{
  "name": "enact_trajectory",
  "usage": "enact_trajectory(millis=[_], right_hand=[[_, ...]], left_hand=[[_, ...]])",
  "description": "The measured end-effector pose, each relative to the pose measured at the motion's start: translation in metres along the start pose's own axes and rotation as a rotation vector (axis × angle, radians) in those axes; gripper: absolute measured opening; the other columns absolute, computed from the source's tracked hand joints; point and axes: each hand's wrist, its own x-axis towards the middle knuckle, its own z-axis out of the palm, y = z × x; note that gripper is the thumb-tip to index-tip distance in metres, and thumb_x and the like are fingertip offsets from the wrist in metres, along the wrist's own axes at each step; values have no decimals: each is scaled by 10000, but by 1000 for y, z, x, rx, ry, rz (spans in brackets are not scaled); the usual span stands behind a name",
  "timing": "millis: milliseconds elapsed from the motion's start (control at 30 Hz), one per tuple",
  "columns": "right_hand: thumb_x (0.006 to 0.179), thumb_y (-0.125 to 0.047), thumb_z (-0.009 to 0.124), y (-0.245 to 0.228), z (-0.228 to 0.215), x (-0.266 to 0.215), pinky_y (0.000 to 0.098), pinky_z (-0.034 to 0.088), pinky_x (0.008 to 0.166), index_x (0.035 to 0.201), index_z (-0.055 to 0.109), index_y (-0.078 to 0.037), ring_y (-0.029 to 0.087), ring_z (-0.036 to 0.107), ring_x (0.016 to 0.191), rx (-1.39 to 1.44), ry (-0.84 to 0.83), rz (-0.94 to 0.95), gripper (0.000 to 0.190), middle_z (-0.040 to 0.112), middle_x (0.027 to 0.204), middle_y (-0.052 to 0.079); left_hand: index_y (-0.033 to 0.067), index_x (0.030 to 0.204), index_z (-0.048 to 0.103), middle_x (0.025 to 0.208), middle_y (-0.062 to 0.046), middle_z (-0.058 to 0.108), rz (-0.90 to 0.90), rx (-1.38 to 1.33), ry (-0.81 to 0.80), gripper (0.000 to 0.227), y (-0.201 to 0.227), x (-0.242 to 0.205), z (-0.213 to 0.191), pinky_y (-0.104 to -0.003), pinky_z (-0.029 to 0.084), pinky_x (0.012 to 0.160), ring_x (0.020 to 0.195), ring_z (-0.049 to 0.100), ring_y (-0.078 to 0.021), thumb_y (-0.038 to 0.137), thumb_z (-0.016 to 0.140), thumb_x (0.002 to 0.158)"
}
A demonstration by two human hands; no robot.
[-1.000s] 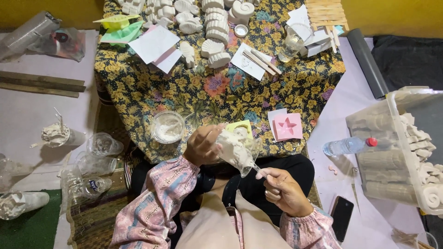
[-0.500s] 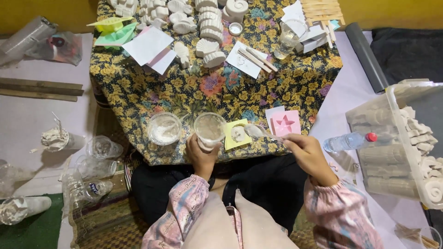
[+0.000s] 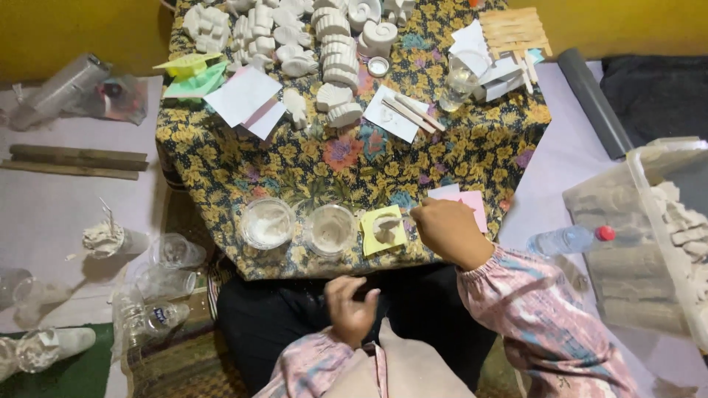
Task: Mixing plaster powder with water in a cup and pouring the liquid into various silicone molds to create small decorative figures.
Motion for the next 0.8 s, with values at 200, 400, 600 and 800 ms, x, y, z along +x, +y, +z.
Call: enact_trajectory(millis=[200,400,600,800], right_hand=[[913,-69,588,-2,1,9,486,635,628,939,783,-23,235,711,664,-75,-123,-46,202,726,853,149],[866,-55,634,-3,-12,10,443,622,671,1001,766,-38,272,742,748,-48,-81,-113,189,734,841,125],[1037,-173,623,79,-4,70,362,552,698,1117,754,-11,245,667,695,427,437,84,222,668,705,89],[863,-137,763,112,59,126,369,609,711,1028,739,-58,279,704,941,2,587,19,185,703,960,99]], left_hand=[[-50,1230,651,1098,-147,613,-35,-54,-393,341,74,146,46,-398,518,845,1003,608,-314,38,718,908],[105,945,779,812,16,655,-75,-89,-341,40,9,108,103,-291,518,763,852,631,-187,99,746,923],[67,933,778,829,-64,723,-135,-216,-221,33,6,110,92,-363,567,762,823,692,-284,78,756,911],[87,927,789,859,-45,755,-107,-215,-137,35,-10,100,95,-358,580,773,824,711,-273,84,758,911]])
